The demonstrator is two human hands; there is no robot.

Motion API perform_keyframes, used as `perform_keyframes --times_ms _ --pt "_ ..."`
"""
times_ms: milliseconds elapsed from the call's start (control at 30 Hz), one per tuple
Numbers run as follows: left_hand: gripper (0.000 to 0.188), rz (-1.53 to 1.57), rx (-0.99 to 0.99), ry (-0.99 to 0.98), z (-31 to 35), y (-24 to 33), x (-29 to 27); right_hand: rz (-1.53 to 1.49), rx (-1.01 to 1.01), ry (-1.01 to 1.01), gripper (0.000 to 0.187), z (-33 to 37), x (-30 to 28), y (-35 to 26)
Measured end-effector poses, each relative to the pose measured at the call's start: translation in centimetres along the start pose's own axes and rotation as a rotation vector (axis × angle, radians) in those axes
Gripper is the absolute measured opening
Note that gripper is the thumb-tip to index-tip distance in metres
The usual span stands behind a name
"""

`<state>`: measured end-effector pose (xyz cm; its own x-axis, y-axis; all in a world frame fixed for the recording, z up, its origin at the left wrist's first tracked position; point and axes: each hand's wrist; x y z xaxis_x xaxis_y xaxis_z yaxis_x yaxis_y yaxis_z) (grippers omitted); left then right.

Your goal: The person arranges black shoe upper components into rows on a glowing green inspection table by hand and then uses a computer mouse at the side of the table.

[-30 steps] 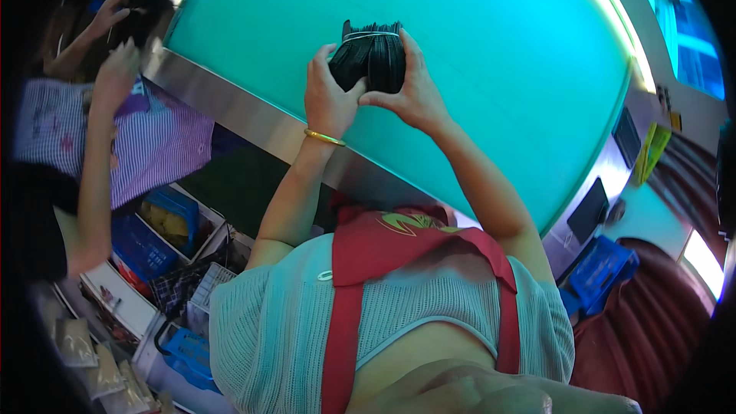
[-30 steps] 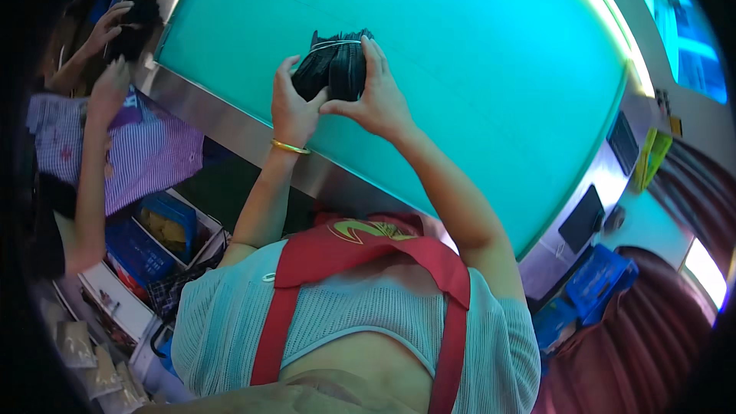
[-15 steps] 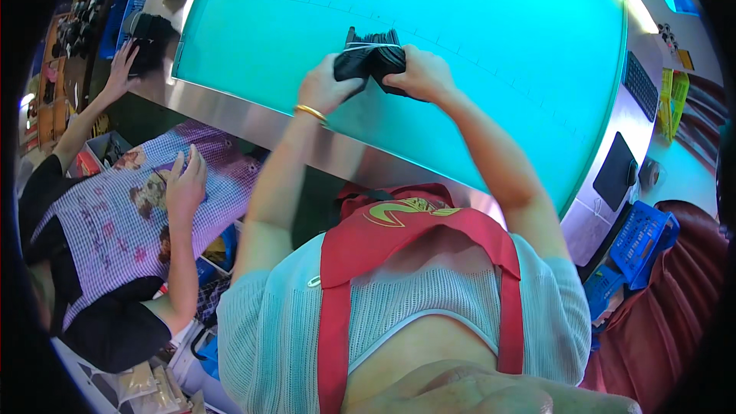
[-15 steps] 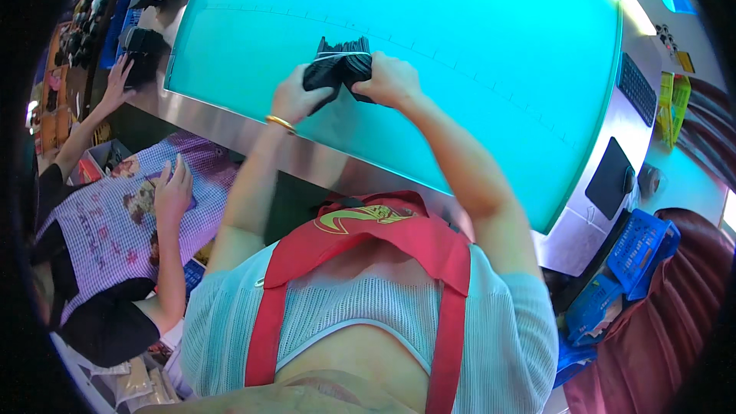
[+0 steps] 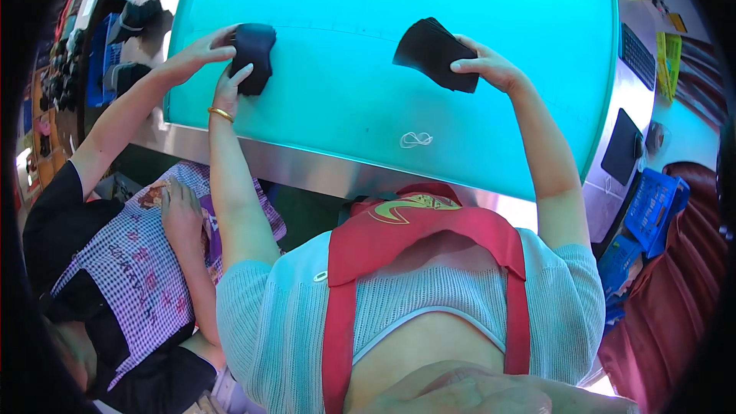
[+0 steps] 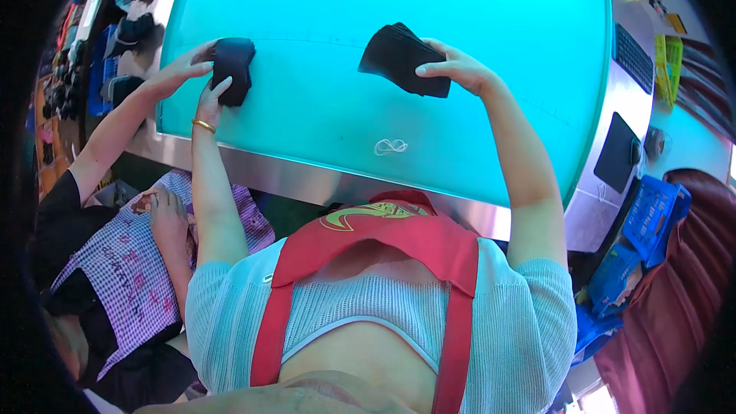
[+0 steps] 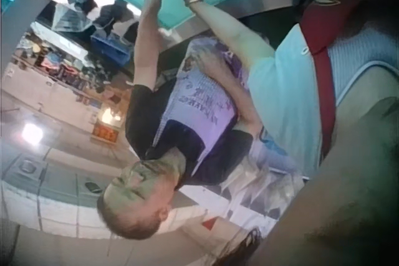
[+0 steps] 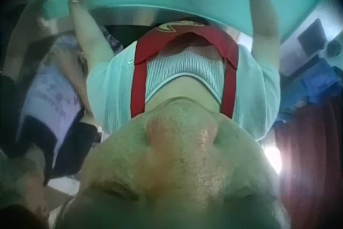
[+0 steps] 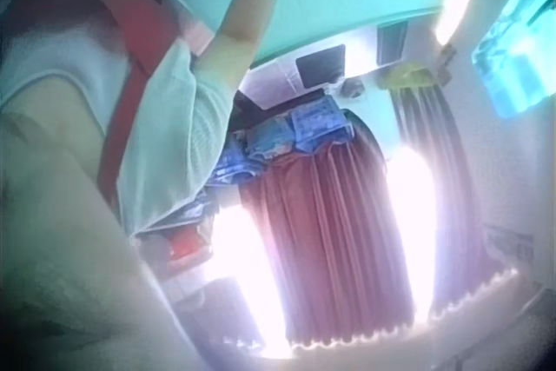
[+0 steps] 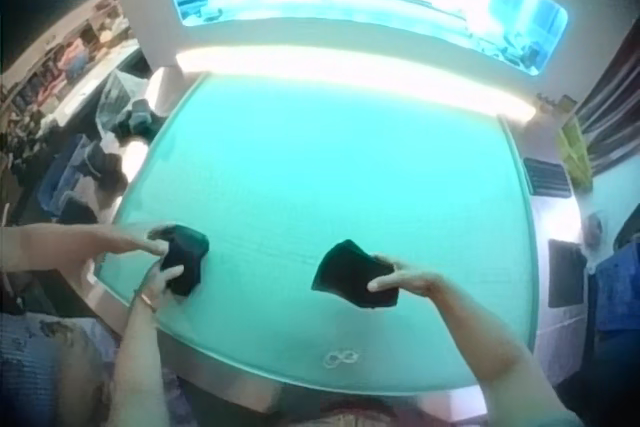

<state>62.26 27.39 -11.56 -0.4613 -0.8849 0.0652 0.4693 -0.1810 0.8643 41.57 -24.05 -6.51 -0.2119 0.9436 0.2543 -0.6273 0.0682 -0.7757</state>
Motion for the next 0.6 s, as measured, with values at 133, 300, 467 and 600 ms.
perform_keyframes --times_ms 133,300,467,600 --pt "0.061 -0.355 0.067 0.248 1.6 -1.1 -2.5 -0.046 -0.079 0.172 0.083 1.6 1.2 1.2" --pt "0.043 -1.286 0.603 0.817 7.3 1.9 14.6 -0.135 -0.181 0.364 0.080 8.1 0.0 3.4" --pt "0.042 -1.228 0.558 -0.144 13.8 -3.4 36.0 -0.176 -0.231 0.398 0.078 15.1 -1.7 6.7" --pt "0.025 -1.526 0.374 -0.196 13.6 -10.0 40.7 -0.155 -0.286 0.456 0.074 22.9 -2.6 10.6"
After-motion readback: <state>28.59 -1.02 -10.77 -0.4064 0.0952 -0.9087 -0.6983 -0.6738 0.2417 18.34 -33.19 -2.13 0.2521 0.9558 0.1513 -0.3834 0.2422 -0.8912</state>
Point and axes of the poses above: each hand's wrist, its own z-axis away from the middle knuckle, its own x-axis out of the palm, y = z × x, and after that the axes turned 5 degrees about -y, right-handed
